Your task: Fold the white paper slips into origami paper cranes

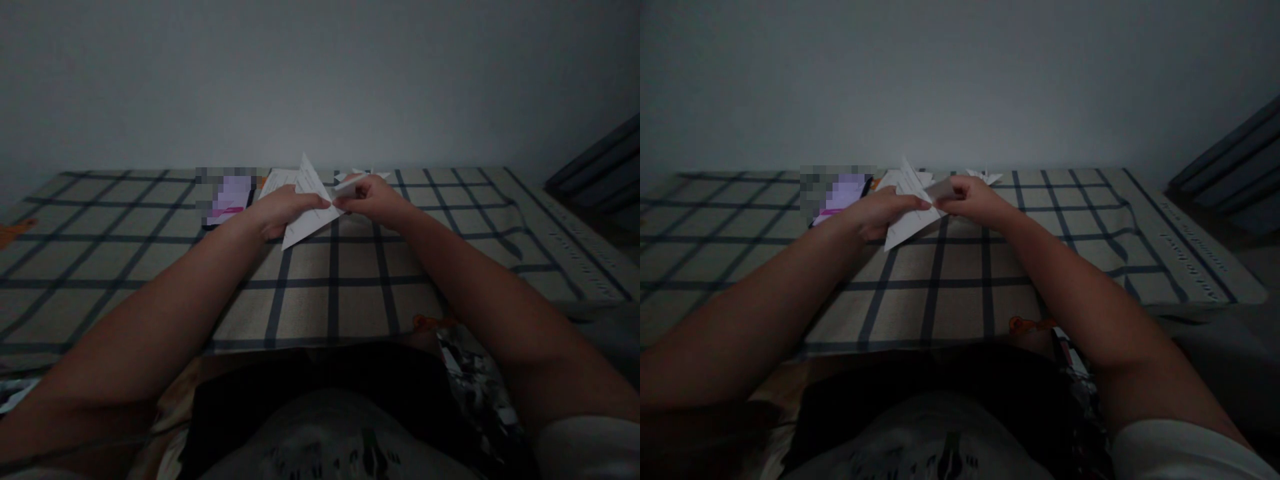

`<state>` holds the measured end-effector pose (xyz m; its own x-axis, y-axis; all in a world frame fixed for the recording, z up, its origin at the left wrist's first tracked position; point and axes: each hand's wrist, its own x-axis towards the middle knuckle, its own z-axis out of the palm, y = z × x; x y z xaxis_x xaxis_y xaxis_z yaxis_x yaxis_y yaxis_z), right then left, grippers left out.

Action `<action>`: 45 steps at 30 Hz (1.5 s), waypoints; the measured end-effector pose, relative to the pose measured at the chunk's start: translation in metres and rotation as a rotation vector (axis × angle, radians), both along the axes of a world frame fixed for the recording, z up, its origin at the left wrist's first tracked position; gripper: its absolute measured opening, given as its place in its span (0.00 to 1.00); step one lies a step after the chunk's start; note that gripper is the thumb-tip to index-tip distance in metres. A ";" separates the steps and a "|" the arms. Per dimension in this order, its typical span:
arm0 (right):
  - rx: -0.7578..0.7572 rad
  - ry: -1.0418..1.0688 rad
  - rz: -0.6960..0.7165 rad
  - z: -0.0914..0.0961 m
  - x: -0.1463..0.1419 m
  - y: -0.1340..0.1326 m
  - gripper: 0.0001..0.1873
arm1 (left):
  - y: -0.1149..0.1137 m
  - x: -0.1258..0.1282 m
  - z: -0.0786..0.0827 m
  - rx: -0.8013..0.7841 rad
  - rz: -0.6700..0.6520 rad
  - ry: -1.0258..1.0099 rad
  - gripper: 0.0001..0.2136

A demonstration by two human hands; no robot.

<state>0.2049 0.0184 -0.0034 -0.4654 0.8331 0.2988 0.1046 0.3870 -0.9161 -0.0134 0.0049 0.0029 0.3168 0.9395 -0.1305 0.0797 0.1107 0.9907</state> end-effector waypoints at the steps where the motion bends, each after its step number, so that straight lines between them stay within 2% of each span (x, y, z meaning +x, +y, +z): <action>1: 0.003 -0.017 -0.003 0.001 0.000 -0.001 0.11 | 0.001 0.000 0.000 -0.005 0.001 0.004 0.15; 7: -0.163 -0.102 0.021 -0.004 0.007 0.002 0.11 | 0.000 0.001 -0.001 0.008 -0.010 0.044 0.15; 11: -0.156 -0.086 0.026 -0.008 0.009 0.006 0.11 | -0.003 0.003 0.002 0.010 -0.004 0.013 0.19; 15: -0.175 -0.037 -0.014 -0.003 0.005 0.004 0.07 | -0.001 0.005 0.003 0.044 0.032 0.003 0.20; 18: -0.174 -0.017 -0.062 0.000 0.002 0.003 0.05 | 0.003 0.004 0.002 0.181 0.148 -0.005 0.25; 21: -0.165 0.004 -0.081 0.000 0.001 0.004 0.05 | 0.007 0.000 -0.001 0.428 0.299 0.065 0.33; 24: -0.143 0.031 -0.092 0.000 0.000 0.004 0.06 | 0.009 -0.004 -0.004 0.571 0.277 0.185 0.34; 27: -0.110 0.047 -0.100 -0.001 -0.001 0.004 0.07 | 0.010 -0.005 -0.010 0.625 0.169 0.234 0.30; 31: -0.080 0.036 -0.095 -0.002 0.000 0.003 0.11 | 0.010 -0.002 -0.016 0.551 0.050 0.156 0.32; 35: -0.063 0.020 -0.098 -0.005 0.000 0.006 0.12 | 0.004 0.001 -0.011 0.451 -0.019 0.127 0.34; 40: -0.057 0.002 -0.128 -0.004 0.000 0.006 0.08 | 0.003 0.002 -0.007 0.435 -0.037 0.113 0.22; 45: -0.057 -0.018 -0.122 -0.002 -0.002 0.002 0.08 | 0.002 0.003 -0.005 0.412 0.048 0.181 0.16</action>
